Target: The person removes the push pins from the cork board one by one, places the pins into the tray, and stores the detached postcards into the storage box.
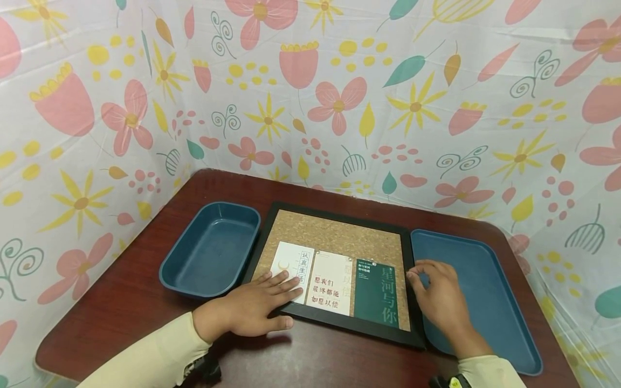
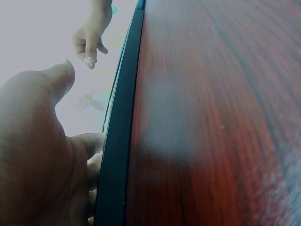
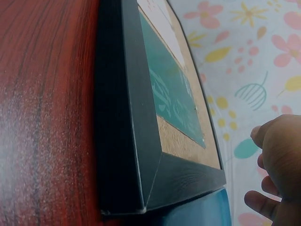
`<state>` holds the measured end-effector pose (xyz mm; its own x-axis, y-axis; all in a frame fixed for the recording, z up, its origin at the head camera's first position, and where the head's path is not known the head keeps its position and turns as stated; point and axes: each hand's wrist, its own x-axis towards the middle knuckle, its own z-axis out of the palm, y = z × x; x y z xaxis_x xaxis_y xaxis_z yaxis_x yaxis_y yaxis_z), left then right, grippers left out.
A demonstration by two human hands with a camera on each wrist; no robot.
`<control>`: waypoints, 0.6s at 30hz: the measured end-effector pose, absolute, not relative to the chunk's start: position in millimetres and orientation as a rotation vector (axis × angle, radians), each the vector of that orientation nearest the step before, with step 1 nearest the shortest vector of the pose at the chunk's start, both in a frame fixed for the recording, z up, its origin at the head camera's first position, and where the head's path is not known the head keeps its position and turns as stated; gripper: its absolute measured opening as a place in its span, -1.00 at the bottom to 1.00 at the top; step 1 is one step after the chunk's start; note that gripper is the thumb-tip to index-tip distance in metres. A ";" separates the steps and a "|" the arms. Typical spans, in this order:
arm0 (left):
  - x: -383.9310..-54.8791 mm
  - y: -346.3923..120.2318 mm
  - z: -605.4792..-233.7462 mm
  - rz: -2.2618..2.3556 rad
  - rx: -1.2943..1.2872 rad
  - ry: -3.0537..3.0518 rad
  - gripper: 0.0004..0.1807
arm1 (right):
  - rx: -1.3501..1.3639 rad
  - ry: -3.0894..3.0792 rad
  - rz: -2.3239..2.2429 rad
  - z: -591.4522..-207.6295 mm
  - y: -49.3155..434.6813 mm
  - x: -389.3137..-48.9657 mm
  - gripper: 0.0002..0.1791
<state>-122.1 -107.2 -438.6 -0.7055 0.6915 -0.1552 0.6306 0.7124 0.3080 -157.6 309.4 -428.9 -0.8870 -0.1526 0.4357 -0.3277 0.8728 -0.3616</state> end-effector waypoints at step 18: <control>-122.4 -107.0 -440.7 0.335 1.045 2.665 -0.13 | 0.310 -2.665 0.589 -431.1 320.5 -153.4 -0.96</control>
